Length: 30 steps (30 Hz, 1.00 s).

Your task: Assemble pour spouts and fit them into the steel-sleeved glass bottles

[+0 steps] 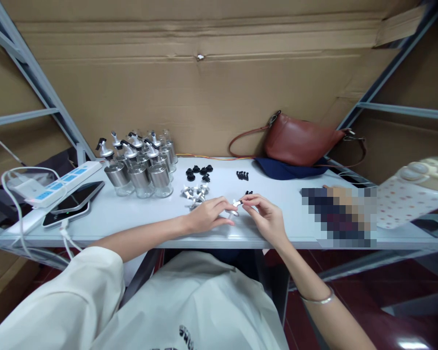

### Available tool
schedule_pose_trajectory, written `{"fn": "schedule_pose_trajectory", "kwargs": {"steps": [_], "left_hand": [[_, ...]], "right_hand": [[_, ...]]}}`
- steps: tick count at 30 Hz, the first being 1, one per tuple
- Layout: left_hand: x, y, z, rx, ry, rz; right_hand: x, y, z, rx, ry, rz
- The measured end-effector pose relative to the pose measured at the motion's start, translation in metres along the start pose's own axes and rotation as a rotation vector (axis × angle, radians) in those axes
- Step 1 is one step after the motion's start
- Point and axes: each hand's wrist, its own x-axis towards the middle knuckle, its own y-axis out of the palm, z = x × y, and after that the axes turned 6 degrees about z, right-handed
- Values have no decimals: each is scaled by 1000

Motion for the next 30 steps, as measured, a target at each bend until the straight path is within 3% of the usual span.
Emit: {"fn": "schedule_pose_trajectory", "kwargs": {"steps": [8,16,22,27,30], "left_hand": [[6,-4,-7,16,36,-29],[6,-2,-5,83,4,45],[6,-4,-3,179,75,53],[9,-11,-3,293,144,85],[13,-28,4,383,81,56]], "right_hand": [[-1,1,4,69,92,-62],[-1,1,1,-30,85,60],[0,2,4,-108,112,199],[-1,2,4,-73,113,155],[-1,2,1,-56,112,103]]}}
